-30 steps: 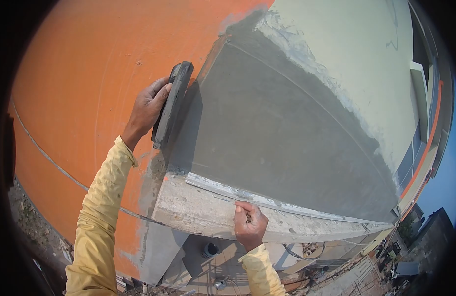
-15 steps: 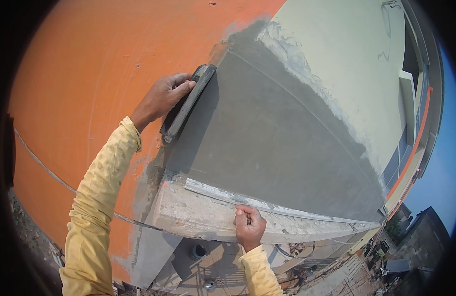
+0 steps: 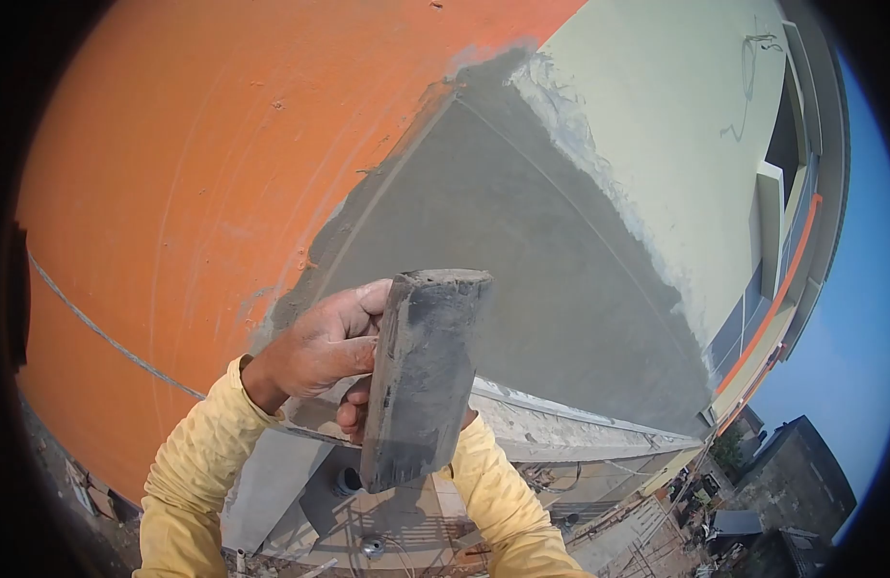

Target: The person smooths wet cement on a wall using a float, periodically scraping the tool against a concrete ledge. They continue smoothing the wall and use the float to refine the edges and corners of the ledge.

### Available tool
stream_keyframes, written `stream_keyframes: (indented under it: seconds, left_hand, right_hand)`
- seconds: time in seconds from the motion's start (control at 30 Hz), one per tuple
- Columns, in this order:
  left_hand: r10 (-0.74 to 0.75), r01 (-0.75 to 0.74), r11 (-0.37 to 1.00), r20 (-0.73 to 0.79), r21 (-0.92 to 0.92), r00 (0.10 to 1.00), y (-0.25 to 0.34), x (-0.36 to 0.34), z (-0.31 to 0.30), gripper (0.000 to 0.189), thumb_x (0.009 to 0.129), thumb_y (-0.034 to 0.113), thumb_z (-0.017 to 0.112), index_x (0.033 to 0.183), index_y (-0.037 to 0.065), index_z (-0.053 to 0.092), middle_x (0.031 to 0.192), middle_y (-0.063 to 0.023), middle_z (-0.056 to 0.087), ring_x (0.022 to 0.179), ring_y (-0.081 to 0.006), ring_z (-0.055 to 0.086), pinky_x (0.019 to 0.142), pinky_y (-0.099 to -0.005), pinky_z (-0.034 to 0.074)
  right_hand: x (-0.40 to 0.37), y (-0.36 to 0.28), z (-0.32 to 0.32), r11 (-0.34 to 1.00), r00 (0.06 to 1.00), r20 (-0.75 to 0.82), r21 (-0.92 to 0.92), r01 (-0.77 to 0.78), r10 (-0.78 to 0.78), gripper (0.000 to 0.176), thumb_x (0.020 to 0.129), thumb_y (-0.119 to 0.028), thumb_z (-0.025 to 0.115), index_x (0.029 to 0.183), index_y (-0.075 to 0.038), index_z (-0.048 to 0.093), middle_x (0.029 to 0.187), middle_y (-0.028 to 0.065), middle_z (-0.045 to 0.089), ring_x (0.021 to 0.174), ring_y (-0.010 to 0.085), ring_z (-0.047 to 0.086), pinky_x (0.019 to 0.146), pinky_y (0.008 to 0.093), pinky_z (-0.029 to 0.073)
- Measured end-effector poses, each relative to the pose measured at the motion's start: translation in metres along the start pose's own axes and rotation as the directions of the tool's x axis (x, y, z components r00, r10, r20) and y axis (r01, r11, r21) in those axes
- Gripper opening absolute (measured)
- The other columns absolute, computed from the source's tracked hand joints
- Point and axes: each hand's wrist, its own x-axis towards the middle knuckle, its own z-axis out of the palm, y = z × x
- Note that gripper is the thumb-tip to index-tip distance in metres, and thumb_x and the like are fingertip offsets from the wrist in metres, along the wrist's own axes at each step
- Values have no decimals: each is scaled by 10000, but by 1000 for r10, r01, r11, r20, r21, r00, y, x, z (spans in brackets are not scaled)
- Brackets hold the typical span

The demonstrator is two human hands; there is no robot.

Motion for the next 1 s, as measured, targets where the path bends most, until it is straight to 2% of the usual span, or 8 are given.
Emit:
stream_keyframes:
  seconds: [0.23, 0.27, 0.3, 0.33, 0.4, 0.5, 0.67, 1.0]
  left_hand:
    - [69, -68, 998, -151, 16, 986, -16, -12, 20, 594, 1034, 295, 638, 1476, -33, 415, 1282, -145, 640, 1207, -206, 621, 1003, -372, 521]
    - [146, -68, 956, -262, 286, 954, -24, -15, 25, 612, 1023, 284, 642, 1491, -33, 408, 1306, -163, 635, 1226, -237, 616, 1010, -386, 515]
    - [247, -28, 846, -344, 532, 906, -33, -20, 30, 631, 1013, 274, 645, 1506, -34, 400, 1330, -181, 630, 1245, -267, 612, 1017, -399, 510]
    - [285, 29, 734, -346, 679, 894, -42, -28, 37, 580, 975, 253, 674, 1464, -3, 495, 1305, -183, 652, 1227, -303, 612, 1025, -420, 501]
    - [249, 95, 636, -320, 766, 914, -59, -35, 45, 533, 958, 249, 690, 1417, 18, 551, 1254, -171, 671, 1194, -306, 619, 1003, -424, 512]
    - [348, 131, 404, -285, 905, 893, -85, -36, 50, 370, 906, 251, 735, 1230, 75, 702, 1028, -108, 717, 1020, -276, 655, 845, -408, 567]
    - [541, 206, 106, -231, 973, 809, -105, -32, 45, 262, 821, 242, 818, 1034, 101, 758, 807, -24, 679, 719, -181, 639, 617, -311, 540]
    - [426, 239, 69, -245, 969, 871, -107, -36, 43, 307, 861, 355, 790, 1037, 106, 757, 750, -10, 657, 682, -164, 642, 586, -309, 509]
  right_hand:
    - [-21, -45, 14, 715, 825, -375, -698, 48, -422, 447, 1046, -242, 583, 1382, 52, 555, 1272, 180, 658, 1060, 221, 686, 910, 343, 573]
    - [-25, -59, 17, 621, 770, -388, -784, 13, -507, 450, 1048, -236, 578, 1390, 55, 554, 1284, 178, 658, 1068, 215, 685, 919, 337, 568]
    - [-25, -95, 28, 583, 892, -155, -801, 138, -424, 412, 1045, -202, 592, 1364, 58, 580, 1249, 146, 678, 1047, 174, 685, 896, 302, 562]
    - [-16, -132, 38, 511, 872, -133, -847, 147, -471, 406, 1051, -190, 601, 1382, 42, 573, 1256, 106, 680, 1035, 134, 682, 891, 283, 560]
    - [6, -207, 49, 154, 846, 69, -972, 176, -529, 428, 1068, -259, 606, 1408, 2, 581, 1224, 51, 694, 1044, 104, 663, 902, 254, 540]
    - [59, -287, 77, -424, 825, 139, -896, -131, -548, 452, 1072, -323, 594, 1423, -40, 610, 1211, 49, 708, 1101, 117, 634, 979, 265, 492]
    - [119, -340, 85, -535, 848, -21, -768, -353, -530, 468, 1064, -386, 580, 1429, -98, 628, 1213, 71, 703, 1058, 144, 647, 964, 262, 498]
    - [156, -333, 82, -565, 863, -91, -721, -401, -496, 473, 1023, -404, 621, 1405, -127, 654, 1208, 72, 710, 1021, 149, 664, 936, 267, 520]
